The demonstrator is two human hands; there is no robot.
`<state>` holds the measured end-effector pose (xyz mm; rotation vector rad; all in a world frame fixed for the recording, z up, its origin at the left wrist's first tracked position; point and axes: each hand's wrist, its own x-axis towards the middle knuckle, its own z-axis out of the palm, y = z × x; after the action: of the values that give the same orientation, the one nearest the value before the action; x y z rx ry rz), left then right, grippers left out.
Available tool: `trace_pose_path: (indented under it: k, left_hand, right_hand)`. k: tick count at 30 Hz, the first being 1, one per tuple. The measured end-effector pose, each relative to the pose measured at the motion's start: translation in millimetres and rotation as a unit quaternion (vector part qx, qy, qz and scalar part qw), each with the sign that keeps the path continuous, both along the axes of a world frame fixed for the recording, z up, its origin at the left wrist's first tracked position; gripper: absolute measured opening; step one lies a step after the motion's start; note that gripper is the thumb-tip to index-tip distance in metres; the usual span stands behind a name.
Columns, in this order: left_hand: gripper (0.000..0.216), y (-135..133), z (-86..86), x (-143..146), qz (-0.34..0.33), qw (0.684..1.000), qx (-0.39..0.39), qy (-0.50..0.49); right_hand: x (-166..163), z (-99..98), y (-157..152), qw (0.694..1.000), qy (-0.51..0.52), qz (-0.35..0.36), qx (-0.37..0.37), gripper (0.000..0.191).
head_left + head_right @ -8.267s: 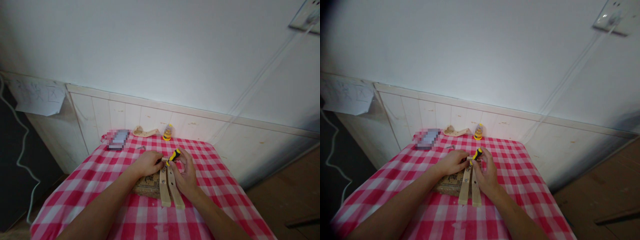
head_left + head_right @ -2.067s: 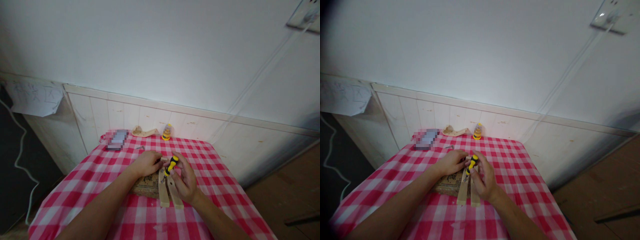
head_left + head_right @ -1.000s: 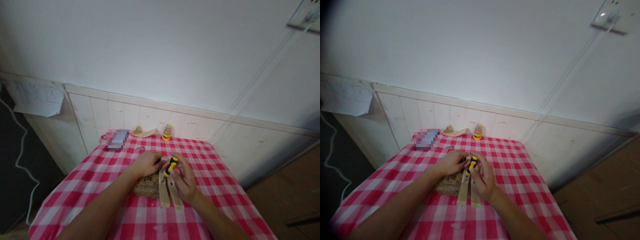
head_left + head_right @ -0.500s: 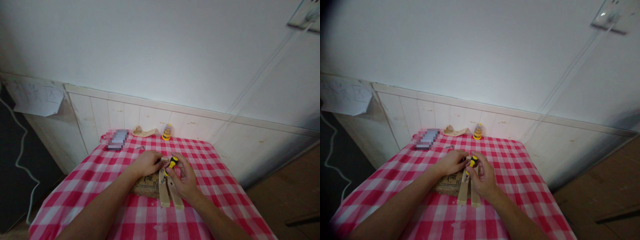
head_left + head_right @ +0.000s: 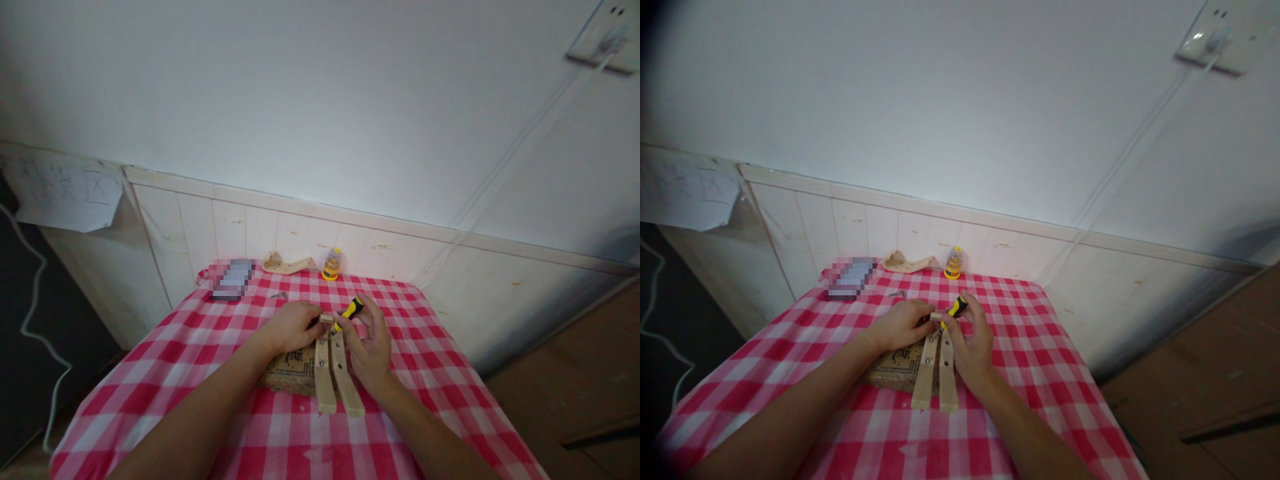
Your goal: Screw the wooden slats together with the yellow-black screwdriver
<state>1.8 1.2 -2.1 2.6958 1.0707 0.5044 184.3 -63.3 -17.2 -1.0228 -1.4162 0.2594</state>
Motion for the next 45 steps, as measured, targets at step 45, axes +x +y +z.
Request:
trace_pose_path:
  k: [45]
  left_hand:
    - [0.023, 1.2, -3.7, 1.0, 0.016, 1.0, 0.014, 0.005]
  right_hand:
    - [2.8, 8.7, -0.1, 0.993, -0.102, 0.044, 0.028, 0.053]
